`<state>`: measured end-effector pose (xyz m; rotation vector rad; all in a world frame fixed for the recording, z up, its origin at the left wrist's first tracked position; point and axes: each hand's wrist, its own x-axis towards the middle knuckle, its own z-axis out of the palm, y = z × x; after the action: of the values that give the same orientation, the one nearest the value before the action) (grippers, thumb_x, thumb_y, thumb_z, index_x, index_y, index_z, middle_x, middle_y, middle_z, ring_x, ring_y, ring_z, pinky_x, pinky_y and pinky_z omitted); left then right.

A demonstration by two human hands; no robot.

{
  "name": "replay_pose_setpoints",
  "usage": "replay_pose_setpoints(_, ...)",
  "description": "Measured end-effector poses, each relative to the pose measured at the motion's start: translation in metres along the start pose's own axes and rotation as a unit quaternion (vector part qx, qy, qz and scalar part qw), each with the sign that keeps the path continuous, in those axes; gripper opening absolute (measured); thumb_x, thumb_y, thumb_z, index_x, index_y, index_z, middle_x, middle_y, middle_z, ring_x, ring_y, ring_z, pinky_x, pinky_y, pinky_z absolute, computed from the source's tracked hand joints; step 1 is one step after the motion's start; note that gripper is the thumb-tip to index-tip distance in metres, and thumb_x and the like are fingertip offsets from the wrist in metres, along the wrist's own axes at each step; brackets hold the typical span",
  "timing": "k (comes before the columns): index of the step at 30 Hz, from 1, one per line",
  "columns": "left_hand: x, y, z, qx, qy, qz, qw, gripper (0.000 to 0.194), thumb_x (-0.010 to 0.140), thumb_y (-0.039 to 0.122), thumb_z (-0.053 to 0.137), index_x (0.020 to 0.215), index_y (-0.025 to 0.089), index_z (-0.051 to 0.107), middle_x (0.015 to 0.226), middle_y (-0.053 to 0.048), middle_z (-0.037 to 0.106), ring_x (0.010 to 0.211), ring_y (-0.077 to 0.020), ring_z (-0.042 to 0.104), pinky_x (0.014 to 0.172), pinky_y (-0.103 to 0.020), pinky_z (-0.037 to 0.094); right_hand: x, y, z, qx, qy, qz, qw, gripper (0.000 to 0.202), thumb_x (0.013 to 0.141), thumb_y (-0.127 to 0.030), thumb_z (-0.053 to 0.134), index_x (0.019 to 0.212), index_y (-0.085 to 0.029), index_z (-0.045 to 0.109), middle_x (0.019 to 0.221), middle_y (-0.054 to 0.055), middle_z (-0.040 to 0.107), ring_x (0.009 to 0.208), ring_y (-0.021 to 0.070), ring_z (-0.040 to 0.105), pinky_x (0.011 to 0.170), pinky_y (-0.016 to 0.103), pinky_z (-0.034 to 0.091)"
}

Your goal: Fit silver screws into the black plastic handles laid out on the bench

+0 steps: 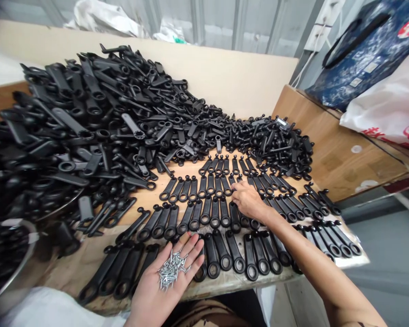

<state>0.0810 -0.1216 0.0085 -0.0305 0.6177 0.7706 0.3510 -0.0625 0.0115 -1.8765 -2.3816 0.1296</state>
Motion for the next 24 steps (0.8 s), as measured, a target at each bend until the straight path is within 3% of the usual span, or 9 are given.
replay_pose_setpoints(3, -0.005, 0.001, -0.001, -0.028, -0.034, -0.014, 0.999, 0.034, 0.085, 0.027, 0.037, 0.106, 0.012, 0.057, 0.116, -0.012, 0.057, 0.115, -0.0265, 0.043, 0.098, -0.045, 0.031, -0.004, -0.003, -0.003, 0.006, 0.022, -0.005, 1.000, 0.022, 0.082, -0.021, 0.044, 0.073, -0.019, 0.065, 0.109, 0.005, 0.053, 0.102, 0.0225, 0.042, 0.085, 0.037, 0.038)
replay_pose_setpoints(6, -0.012, 0.002, -0.001, -0.067, -0.070, -0.044, 0.994, 0.032, 0.085, 0.026, 0.037, 0.107, 0.013, 0.056, 0.116, -0.010, 0.057, 0.118, -0.0254, 0.039, 0.100, -0.044, 0.028, -0.016, -0.021, -0.014, 0.038, 0.082, -0.037, 0.995, 0.020, 0.082, -0.021, 0.045, 0.081, -0.019, 0.064, 0.109, 0.007, 0.053, 0.104, 0.0235, 0.043, 0.088, 0.040, 0.037)
replay_pose_setpoints(10, -0.025, 0.000, 0.001, -0.085, -0.091, -0.043, 0.991, 0.032, 0.084, 0.028, 0.038, 0.106, 0.013, 0.055, 0.113, -0.010, 0.058, 0.117, -0.0258, 0.041, 0.099, -0.044, 0.028, -0.044, -0.075, -0.037, 0.128, 0.134, -0.154, 0.971, 0.018, 0.082, -0.019, 0.046, 0.087, -0.022, 0.062, 0.113, 0.006, 0.051, 0.107, 0.0220, 0.043, 0.093, 0.041, 0.036)
replay_pose_setpoints(15, -0.043, -0.009, 0.003, -0.109, -0.131, -0.029, 0.985, 0.031, 0.085, 0.027, 0.035, 0.104, 0.012, 0.054, 0.104, -0.008, 0.061, 0.108, -0.0197, 0.049, 0.092, -0.034, 0.035, -0.077, -0.143, -0.045, 0.149, 0.071, -0.250, 0.954, 0.022, 0.081, -0.014, 0.044, 0.090, -0.022, 0.062, 0.117, 0.005, 0.050, 0.112, 0.0233, 0.038, 0.090, 0.040, 0.039)
replay_pose_setpoints(18, -0.051, -0.013, 0.001, -0.127, -0.143, -0.022, 0.981, 0.029, 0.085, 0.025, 0.035, 0.102, 0.012, 0.055, 0.101, -0.007, 0.062, 0.106, -0.0177, 0.050, 0.089, -0.030, 0.037, -0.087, -0.164, -0.035, 0.123, 0.101, -0.228, 0.961, 0.019, 0.081, -0.015, 0.045, 0.089, -0.021, 0.062, 0.117, 0.006, 0.051, 0.111, 0.0255, 0.038, 0.087, 0.042, 0.038)
replay_pose_setpoints(24, -0.057, -0.012, -0.006, -0.126, -0.111, 0.053, 0.984, 0.029, 0.083, 0.024, 0.040, 0.104, 0.011, 0.054, 0.110, -0.011, 0.059, 0.113, -0.0212, 0.046, 0.094, -0.033, 0.035, -0.099, -0.196, -0.012, 0.055, 0.200, -0.096, 0.973, 0.016, 0.079, -0.021, 0.050, 0.089, -0.018, 0.062, 0.115, 0.008, 0.053, 0.114, 0.0319, 0.034, 0.090, 0.049, 0.031)
